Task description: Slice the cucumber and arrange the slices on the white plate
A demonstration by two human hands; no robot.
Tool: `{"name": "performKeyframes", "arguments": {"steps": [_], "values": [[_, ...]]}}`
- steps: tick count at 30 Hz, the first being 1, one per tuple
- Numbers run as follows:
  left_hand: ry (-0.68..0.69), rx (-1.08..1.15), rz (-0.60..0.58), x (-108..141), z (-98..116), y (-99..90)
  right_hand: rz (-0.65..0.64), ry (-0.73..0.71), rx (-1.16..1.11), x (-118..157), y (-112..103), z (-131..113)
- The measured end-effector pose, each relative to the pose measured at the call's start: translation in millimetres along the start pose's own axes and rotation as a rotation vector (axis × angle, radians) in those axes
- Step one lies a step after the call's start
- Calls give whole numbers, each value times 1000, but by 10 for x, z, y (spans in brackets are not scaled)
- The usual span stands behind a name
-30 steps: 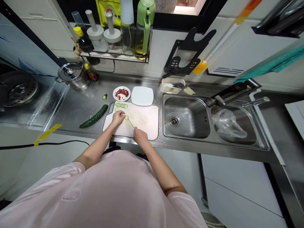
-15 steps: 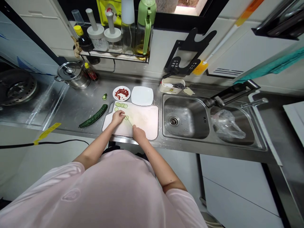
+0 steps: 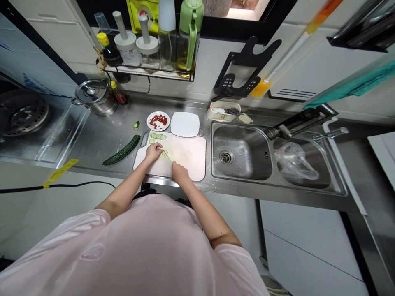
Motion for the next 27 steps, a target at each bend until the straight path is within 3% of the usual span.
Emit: {"name": "performKeyframes", "arguments": {"steps": [15, 27], "values": [[-17, -26, -21, -9, -26, 30, -72, -9, 2, -17, -85, -3], [11, -28, -7, -5, -23, 32, -46, -42, -6, -24, -136, -26]]}}
Point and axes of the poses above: each hand's wrist, its own x-axis away from the middle knuckle, its own y-axis out of the palm, z = x × y, the point moved 9 cm from there along -x, towards the middle knuckle, and after that the axes turned 8 degrees about -y, right-handed, at the moved point
